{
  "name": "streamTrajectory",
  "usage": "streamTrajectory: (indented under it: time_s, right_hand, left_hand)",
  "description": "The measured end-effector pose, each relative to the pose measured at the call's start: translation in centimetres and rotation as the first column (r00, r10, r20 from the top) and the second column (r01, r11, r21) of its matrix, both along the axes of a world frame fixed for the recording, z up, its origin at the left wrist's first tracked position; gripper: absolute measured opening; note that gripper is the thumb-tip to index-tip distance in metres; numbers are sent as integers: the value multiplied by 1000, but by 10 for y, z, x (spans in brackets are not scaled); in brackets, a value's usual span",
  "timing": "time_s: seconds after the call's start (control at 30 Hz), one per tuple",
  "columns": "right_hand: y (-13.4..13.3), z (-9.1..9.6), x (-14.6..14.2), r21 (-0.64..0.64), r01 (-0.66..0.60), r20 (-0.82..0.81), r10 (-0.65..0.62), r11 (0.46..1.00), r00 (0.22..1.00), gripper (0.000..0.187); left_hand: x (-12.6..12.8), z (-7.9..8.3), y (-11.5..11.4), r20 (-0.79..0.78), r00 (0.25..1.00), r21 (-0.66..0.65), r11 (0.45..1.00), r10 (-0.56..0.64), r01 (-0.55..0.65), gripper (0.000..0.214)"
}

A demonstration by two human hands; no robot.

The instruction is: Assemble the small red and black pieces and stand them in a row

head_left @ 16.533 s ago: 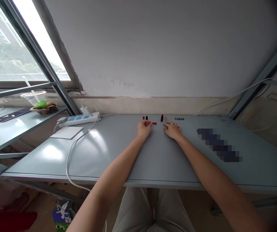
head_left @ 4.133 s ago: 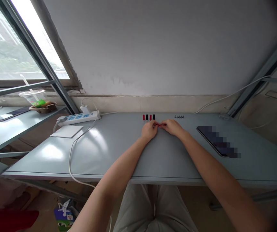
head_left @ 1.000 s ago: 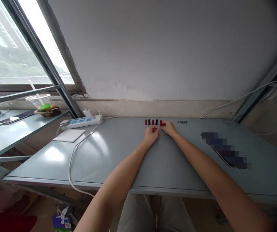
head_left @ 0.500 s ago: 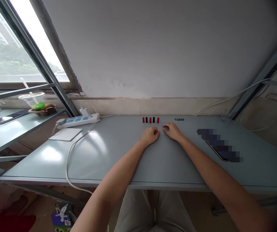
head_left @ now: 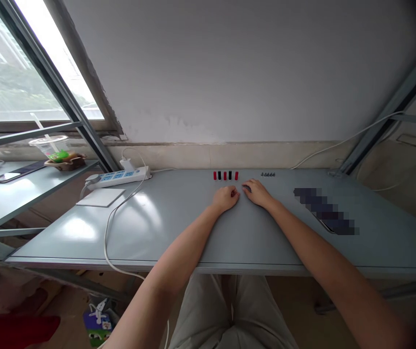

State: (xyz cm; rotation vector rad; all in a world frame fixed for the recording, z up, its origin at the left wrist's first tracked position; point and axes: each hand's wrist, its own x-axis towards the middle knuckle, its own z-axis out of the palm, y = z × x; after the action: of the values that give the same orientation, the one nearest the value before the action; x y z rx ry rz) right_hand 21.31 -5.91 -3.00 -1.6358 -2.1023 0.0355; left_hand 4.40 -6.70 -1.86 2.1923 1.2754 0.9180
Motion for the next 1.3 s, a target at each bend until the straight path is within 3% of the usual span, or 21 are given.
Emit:
streamTrajectory:
  time_s: [0.2,1.13,1.3]
  right_hand:
    - [2,-1,1,1,-13,5,13,1000,1000,28]
    - [2,-2,1,11,-5,33,5,1000,999,29]
    - [-1,3,-4,-13,100,44,-99,995,994,27]
  left_hand:
    - [0,0,0,-54,998,51,999,-11,14,14]
    - [-1,2,0,-211,978,31,999,2,5,17]
    - [-1,3,-2,-209,978,31,1000,8,-2,18]
